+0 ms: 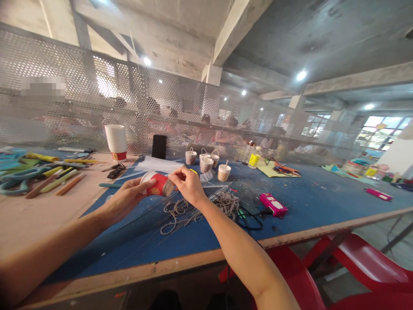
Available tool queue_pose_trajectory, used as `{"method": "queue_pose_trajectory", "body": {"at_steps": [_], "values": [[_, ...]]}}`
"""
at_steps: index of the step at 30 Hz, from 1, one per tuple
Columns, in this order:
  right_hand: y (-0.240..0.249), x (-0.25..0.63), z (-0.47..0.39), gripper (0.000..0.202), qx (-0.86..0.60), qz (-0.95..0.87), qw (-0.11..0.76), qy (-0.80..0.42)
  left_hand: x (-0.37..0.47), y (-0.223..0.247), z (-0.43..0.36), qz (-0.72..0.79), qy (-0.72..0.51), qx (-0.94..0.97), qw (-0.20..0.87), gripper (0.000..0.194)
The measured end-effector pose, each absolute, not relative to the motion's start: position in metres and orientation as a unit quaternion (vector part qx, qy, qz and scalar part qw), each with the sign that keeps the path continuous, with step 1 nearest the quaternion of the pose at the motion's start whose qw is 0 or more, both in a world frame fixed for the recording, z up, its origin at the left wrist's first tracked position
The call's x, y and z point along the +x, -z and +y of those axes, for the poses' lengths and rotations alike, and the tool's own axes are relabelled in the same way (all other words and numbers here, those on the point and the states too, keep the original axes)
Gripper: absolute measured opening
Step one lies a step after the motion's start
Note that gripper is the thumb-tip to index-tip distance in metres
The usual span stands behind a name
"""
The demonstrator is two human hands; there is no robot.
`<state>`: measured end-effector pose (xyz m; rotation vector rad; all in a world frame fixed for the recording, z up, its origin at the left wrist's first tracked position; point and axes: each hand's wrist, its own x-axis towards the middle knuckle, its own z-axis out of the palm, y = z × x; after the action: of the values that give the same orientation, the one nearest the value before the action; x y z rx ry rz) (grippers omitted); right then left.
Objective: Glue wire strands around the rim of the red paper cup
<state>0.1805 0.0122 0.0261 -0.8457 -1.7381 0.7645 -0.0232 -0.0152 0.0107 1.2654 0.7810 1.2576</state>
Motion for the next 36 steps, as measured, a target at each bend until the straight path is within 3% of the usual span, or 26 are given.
{"method": "queue_pose_trajectory", "body": {"at_steps": [36], "values": [[-0.0273,0.1817,0.0137,0.022,-0.379,-0.682,0.504,-0.369,-0.0245,-0.0132,-0.0196,0.312,-0.523,0.548,0.573,0.021]]}}
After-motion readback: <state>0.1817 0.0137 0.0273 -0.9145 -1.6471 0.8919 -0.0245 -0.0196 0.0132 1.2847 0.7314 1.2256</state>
